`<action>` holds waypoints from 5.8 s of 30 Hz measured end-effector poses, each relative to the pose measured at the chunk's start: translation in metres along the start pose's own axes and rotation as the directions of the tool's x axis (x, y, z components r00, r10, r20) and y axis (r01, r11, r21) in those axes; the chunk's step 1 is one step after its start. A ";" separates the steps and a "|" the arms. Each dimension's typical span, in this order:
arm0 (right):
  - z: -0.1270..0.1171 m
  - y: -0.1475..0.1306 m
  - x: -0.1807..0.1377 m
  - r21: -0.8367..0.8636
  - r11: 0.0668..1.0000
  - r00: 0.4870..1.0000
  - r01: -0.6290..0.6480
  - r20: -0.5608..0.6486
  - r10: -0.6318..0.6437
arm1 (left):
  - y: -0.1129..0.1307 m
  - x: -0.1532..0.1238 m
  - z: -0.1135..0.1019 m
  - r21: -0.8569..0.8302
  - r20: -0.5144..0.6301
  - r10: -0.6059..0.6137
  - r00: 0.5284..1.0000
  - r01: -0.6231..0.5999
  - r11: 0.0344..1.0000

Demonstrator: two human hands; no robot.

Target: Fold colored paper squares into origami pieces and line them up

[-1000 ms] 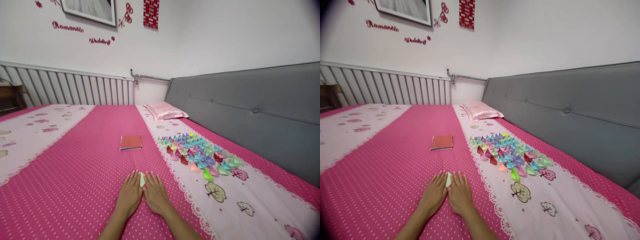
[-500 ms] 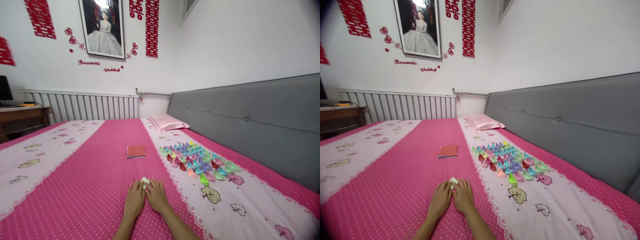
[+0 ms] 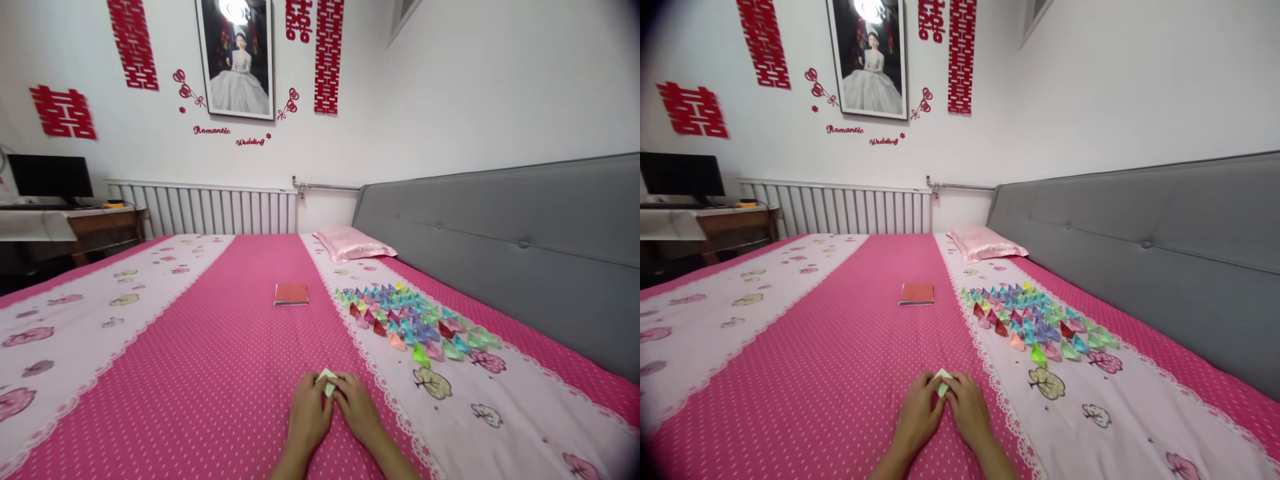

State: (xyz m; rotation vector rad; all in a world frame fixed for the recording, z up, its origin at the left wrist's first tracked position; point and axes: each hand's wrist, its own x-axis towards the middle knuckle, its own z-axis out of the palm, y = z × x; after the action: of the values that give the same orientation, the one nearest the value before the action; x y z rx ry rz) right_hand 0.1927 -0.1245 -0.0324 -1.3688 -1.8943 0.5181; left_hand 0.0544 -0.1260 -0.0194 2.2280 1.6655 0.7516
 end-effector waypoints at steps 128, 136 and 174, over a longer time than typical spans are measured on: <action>-0.081 0.034 -0.044 0.457 0.857 0.963 -0.239 -0.002 0.270 | 0.054 0.022 0.009 -0.521 0.334 0.156 0.930 0.044 0.853; -0.084 0.035 -0.045 0.657 0.667 0.925 -0.352 0.138 0.353 | 0.064 0.017 0.014 -0.732 0.581 -0.064 0.811 0.556 0.394; -0.074 0.034 -0.043 0.682 0.660 0.918 -0.316 0.044 0.395 | 0.066 0.012 0.022 -0.830 0.390 -0.154 0.908 0.419 0.369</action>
State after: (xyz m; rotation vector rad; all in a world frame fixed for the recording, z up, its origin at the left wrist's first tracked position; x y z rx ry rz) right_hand 0.2774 -0.1597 -0.0217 -1.2102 -1.1309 1.1800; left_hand 0.1223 -0.1326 -0.0025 1.1204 1.0273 0.9142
